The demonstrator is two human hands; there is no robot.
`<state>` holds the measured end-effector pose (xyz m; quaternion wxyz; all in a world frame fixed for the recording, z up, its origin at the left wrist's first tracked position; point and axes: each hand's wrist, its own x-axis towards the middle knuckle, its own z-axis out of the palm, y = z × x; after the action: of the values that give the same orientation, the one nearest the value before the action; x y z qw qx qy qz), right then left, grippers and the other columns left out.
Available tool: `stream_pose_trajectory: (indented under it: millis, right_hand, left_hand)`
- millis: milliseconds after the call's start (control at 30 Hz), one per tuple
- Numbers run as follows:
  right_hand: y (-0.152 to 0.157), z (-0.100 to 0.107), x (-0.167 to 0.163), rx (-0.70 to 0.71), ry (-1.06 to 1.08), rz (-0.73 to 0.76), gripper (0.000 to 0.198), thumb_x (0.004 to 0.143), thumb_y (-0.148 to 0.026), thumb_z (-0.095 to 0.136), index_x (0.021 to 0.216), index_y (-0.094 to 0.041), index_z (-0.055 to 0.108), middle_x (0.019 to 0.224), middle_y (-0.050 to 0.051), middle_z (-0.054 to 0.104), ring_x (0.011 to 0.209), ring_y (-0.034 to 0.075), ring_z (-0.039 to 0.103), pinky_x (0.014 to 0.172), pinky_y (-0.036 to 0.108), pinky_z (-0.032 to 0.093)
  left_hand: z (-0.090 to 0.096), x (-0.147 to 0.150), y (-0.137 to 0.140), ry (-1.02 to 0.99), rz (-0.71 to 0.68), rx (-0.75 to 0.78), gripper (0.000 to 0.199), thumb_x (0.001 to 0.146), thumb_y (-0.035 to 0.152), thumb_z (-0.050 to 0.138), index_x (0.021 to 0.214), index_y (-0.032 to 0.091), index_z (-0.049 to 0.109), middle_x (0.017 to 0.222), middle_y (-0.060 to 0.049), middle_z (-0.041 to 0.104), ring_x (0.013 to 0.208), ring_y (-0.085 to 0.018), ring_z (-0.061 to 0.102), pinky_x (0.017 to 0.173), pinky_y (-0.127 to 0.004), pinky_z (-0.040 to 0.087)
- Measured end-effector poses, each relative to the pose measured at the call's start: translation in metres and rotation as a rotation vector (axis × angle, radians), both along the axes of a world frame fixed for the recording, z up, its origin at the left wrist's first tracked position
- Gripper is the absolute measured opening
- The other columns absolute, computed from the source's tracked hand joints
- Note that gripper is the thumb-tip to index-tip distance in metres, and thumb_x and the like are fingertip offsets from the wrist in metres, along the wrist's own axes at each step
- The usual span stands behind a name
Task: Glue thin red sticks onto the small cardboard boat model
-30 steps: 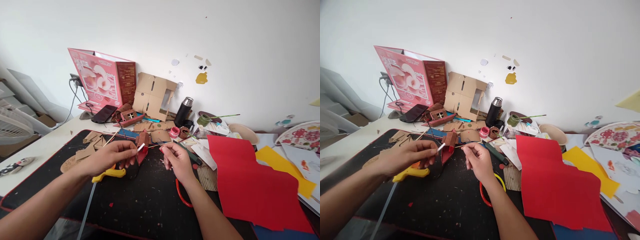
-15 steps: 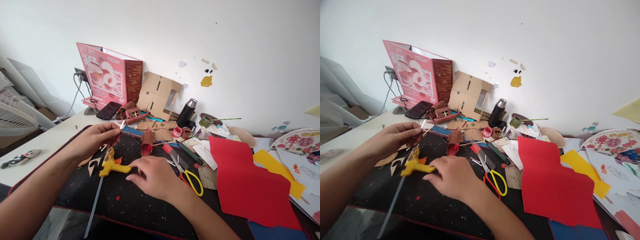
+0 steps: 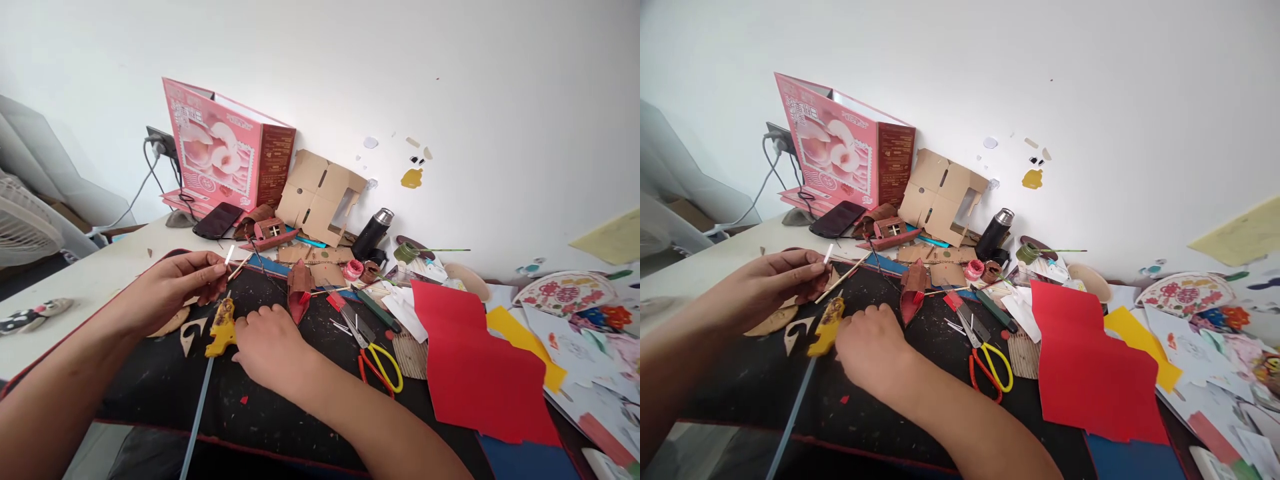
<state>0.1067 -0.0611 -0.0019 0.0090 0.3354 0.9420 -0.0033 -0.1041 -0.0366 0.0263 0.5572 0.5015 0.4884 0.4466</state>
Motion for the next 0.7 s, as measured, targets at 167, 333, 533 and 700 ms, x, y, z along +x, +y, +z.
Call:
stream_pose_trajectory:
  millis: [167, 333, 533, 700]
  right_hand:
    - [0.006, 0.0, -0.007, -0.05, -0.012, -0.004, 0.023, 0.098, -0.028, 0.071, 0.109, -0.008, 0.073, 0.1, 0.015, 0.08, 0.089, 0.028, 0.076, 0.08, 0.041, 0.058]
    - [0.009, 0.007, -0.008, -0.131, 0.017, -0.062, 0.028, 0.096, -0.033, 0.064, 0.111, -0.011, 0.073, 0.103, 0.014, 0.081, 0.088, 0.031, 0.078, 0.076, 0.042, 0.059]
    - [0.015, 0.019, 0.007, -0.372, 0.286, -0.214, 0.024, 0.09, -0.045, 0.069, 0.096, -0.022, 0.073, 0.091, 0.005, 0.08, 0.076, 0.023, 0.072, 0.065, 0.031, 0.049]
    - [0.023, 0.014, 0.027, -0.667, 0.778, -0.361, 0.025, 0.09, -0.037, 0.071, 0.108, -0.022, 0.075, 0.088, 0.001, 0.076, 0.071, 0.016, 0.064, 0.063, 0.026, 0.046]
  left_hand:
    - [-0.005, -0.006, -0.001, -0.032, -0.005, 0.007, 0.041, 0.085, 0.057, 0.085, 0.086, 0.019, 0.071, 0.074, 0.001, 0.069, 0.066, -0.013, 0.054, 0.06, -0.025, 0.043]
    - [-0.001, -0.013, -0.002, -0.053, 0.026, 0.059, 0.044, 0.08, 0.06, 0.088, 0.079, 0.019, 0.073, 0.069, 0.0, 0.067, 0.061, -0.013, 0.053, 0.056, -0.024, 0.044]
    - [0.01, -0.03, -0.001, -0.15, 0.245, 0.101, 0.048, 0.062, 0.057, 0.099, 0.077, 0.02, 0.072, 0.068, -0.001, 0.066, 0.06, -0.013, 0.055, 0.051, -0.021, 0.045]
    - [0.011, -0.03, 0.002, -0.202, 0.394, 0.096, 0.048, 0.055, 0.048, 0.102, 0.077, 0.02, 0.071, 0.067, 0.0, 0.063, 0.061, -0.013, 0.054, 0.051, -0.02, 0.043]
